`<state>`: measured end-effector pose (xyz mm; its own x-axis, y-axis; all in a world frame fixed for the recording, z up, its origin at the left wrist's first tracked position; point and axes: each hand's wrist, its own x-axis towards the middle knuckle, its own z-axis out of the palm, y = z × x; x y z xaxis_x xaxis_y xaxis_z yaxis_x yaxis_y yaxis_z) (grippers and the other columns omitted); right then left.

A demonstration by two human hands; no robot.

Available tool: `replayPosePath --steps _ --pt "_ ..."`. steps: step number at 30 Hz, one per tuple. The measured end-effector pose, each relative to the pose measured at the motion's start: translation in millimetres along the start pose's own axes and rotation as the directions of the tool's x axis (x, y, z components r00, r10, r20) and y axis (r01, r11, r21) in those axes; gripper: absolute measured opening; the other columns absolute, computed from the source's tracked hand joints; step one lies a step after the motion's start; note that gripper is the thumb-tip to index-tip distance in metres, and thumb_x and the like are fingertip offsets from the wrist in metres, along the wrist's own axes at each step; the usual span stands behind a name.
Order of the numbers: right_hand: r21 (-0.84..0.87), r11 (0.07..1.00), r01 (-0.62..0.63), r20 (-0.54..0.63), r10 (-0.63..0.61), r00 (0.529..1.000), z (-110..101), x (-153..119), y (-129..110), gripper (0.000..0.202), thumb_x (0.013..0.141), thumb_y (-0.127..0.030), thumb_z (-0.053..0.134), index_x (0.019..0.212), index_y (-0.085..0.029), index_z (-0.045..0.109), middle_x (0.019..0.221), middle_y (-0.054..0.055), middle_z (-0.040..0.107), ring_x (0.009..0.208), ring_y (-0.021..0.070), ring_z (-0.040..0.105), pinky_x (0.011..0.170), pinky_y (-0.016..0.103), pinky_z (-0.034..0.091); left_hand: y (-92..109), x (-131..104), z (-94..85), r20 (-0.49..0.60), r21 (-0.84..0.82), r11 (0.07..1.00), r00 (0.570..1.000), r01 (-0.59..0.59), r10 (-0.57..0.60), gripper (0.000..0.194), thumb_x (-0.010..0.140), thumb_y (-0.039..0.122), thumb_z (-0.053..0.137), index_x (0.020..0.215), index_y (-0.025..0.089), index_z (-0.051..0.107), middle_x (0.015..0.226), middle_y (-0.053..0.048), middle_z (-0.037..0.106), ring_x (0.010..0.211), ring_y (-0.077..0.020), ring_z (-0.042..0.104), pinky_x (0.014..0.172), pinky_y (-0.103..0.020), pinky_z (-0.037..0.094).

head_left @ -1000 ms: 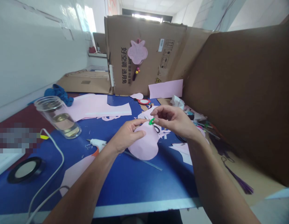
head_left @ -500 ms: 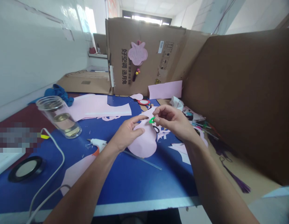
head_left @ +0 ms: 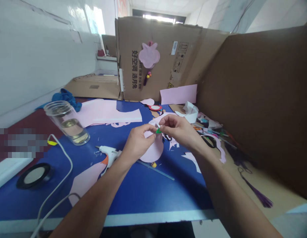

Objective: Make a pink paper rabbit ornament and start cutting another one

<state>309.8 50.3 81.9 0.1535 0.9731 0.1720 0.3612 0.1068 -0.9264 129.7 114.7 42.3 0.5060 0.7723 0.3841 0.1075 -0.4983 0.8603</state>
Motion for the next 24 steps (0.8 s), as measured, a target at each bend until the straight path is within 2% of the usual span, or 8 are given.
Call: replayPosePath --steps 4,8,12,16,20,24 --pt "0.016 0.999 -0.051 -0.031 0.052 0.998 8.3 2.1 1.4 0.014 0.076 -0.024 0.074 0.087 -0.022 0.065 0.065 -0.003 0.062 0.055 0.0126 0.049 0.052 0.027 0.034 -0.2 -2.3 2.9 -0.035 0.129 0.991 0.998 -0.044 0.049 0.016 0.088 0.014 0.067 0.094 0.023 0.079 0.099 -0.001 0.083 0.091 -0.0214 0.074 0.09 -0.032 0.051" --pt "0.017 0.997 -0.079 -0.049 0.08 0.996 13.4 6.0 5.1 0.014 0.075 -0.021 0.073 0.086 -0.022 0.065 0.061 -0.005 0.059 0.05 0.0116 0.045 0.048 0.027 0.03 -5.1 -3.5 4.1 -0.025 0.267 0.954 0.988 -0.14 0.152 0.021 0.092 0.013 0.063 0.097 0.025 0.079 0.103 -0.004 0.083 0.096 -0.0229 0.074 0.089 -0.033 0.05" --pt "0.006 0.997 -0.077 -0.054 0.078 0.996 13.9 6.5 4.6 0.011 0.078 -0.022 0.072 0.085 -0.023 0.064 0.062 -0.004 0.063 0.049 0.0119 0.048 0.047 0.027 0.032 -8.7 -4.6 3.9 -0.007 0.335 0.927 0.984 -0.167 0.18 0.025 0.097 0.018 0.058 0.099 0.026 0.082 0.103 -0.007 0.082 0.095 -0.0238 0.074 0.087 -0.034 0.05" --pt "0.03 0.998 -0.048 -0.064 0.05 0.997 11.5 4.1 1.6 0.014 0.087 -0.033 0.072 0.087 -0.022 0.064 0.07 0.0 0.071 0.05 0.0126 0.053 0.047 0.027 0.036 -5.7 -4.1 2.0 -0.032 0.218 0.968 0.99 -0.128 0.138 0.025 0.098 0.023 0.06 0.097 0.026 0.085 0.096 -0.005 0.081 0.091 -0.0232 0.072 0.086 -0.033 0.049" --pt "0.045 0.999 0.001 -0.153 0.006 0.988 6.3 2.3 5.6 0.028 0.092 -0.048 0.074 0.087 -0.022 0.066 0.078 0.003 0.074 0.055 0.0133 0.055 0.051 0.028 0.039 -4.1 -0.2 -1.1 -0.014 0.018 0.998 0.998 0.057 -0.056 0.026 0.095 0.037 0.067 0.081 0.02 0.081 0.072 0.001 0.07 0.072 -0.0186 0.059 0.068 -0.03 0.041" --pt "0.011 1.0 0.001 -0.23 0.002 0.973 -1.5 1.7 15.5 0.051 0.096 -0.065 0.069 0.069 -0.022 0.064 0.064 0.003 0.063 0.054 0.0142 0.049 0.051 0.03 0.035 -9.0 3.2 -1.8 0.042 -0.199 0.96 0.981 0.194 -0.19 0.03 0.089 0.048 0.074 0.084 0.019 0.082 0.075 -0.001 0.069 0.072 -0.0188 0.057 0.064 -0.029 0.039"
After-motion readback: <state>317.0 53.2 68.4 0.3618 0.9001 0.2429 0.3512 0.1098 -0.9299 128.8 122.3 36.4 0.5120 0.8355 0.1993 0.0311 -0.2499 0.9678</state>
